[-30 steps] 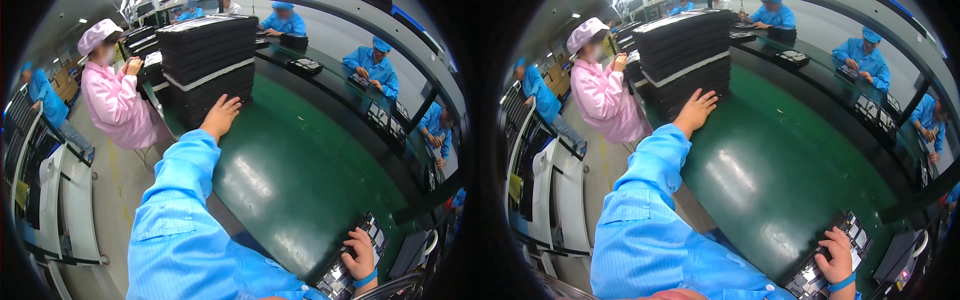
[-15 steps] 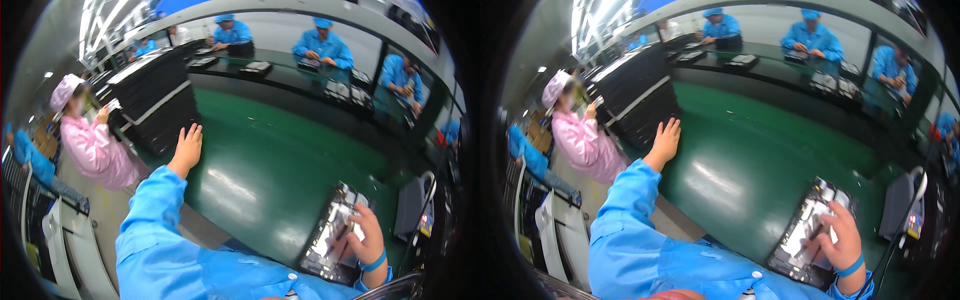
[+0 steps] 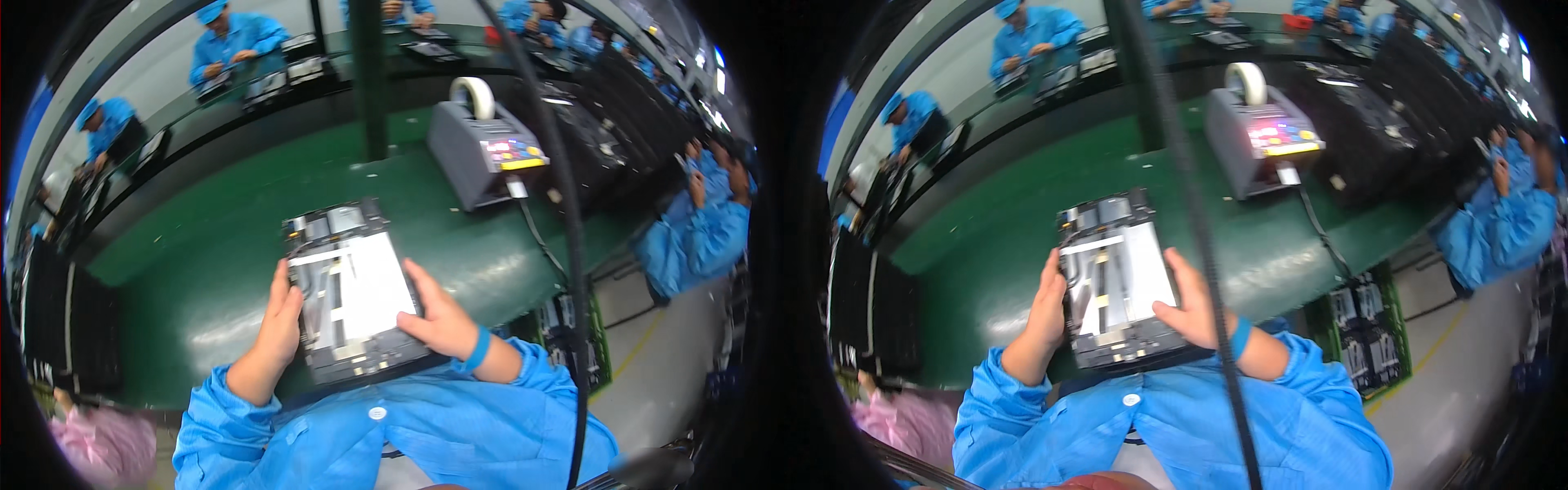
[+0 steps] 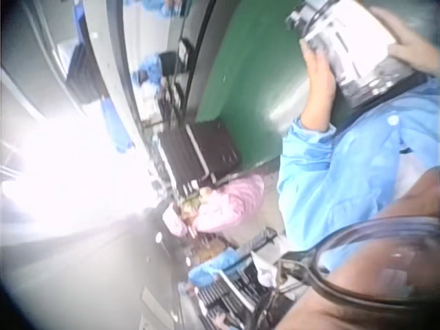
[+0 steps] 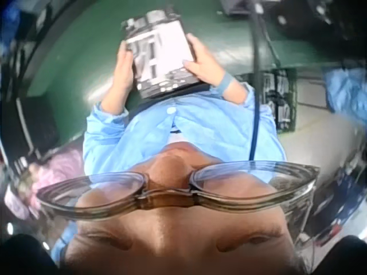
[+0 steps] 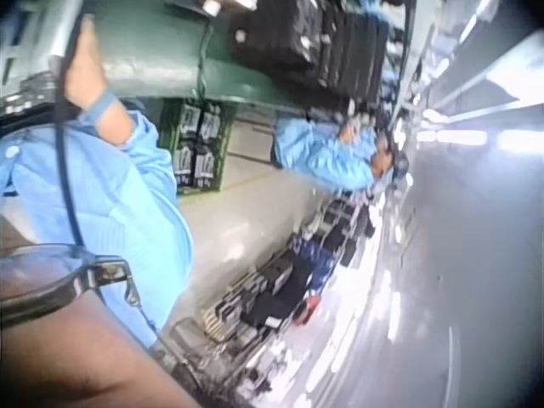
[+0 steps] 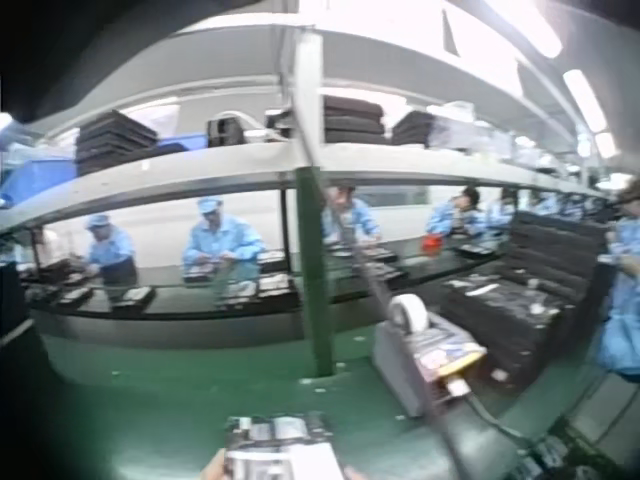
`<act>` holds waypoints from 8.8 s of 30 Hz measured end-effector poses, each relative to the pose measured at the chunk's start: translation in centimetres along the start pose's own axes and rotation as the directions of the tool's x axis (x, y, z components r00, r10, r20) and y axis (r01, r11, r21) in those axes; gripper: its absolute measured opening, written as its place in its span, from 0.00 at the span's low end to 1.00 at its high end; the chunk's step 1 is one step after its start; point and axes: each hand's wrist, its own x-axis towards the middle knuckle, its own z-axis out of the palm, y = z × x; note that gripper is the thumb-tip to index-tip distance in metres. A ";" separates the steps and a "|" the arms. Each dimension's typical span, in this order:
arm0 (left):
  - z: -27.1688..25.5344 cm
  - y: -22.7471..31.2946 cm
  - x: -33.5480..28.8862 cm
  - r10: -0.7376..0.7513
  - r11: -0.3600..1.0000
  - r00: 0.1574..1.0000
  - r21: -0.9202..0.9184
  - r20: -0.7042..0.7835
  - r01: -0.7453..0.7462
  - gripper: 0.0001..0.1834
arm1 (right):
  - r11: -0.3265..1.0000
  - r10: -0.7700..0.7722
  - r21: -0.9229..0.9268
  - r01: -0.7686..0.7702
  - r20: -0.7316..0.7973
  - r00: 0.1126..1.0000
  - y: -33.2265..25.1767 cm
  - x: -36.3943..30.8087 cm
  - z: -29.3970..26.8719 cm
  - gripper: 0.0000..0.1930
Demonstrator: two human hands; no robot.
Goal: The person applies white adhesive tape to the internal components of a black electronic device chassis. They repeatedly pick up the device, apply tape to specific areas, and place the device back on the green workbench. The person handles multiple units sequentially in a factory setting.
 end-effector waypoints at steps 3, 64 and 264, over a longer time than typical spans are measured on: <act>3.7 1.9 -0.6 -0.033 0.971 0.999 -0.236 -0.034 0.024 0.36 | 0.997 -0.010 -0.081 0.011 0.013 1.000 -0.7 -0.5 -0.2 0.42; -2.1 5.2 3.0 0.557 0.517 0.827 0.748 0.075 -0.416 0.13 | 0.877 -0.058 -0.451 0.168 0.248 0.967 -8.5 14.2 2.8 0.24; 1.9 3.3 -2.3 0.028 0.920 0.998 0.390 0.062 -0.050 0.47 | 0.845 0.236 -0.520 -0.126 0.149 0.960 -4.1 0.4 -0.9 0.43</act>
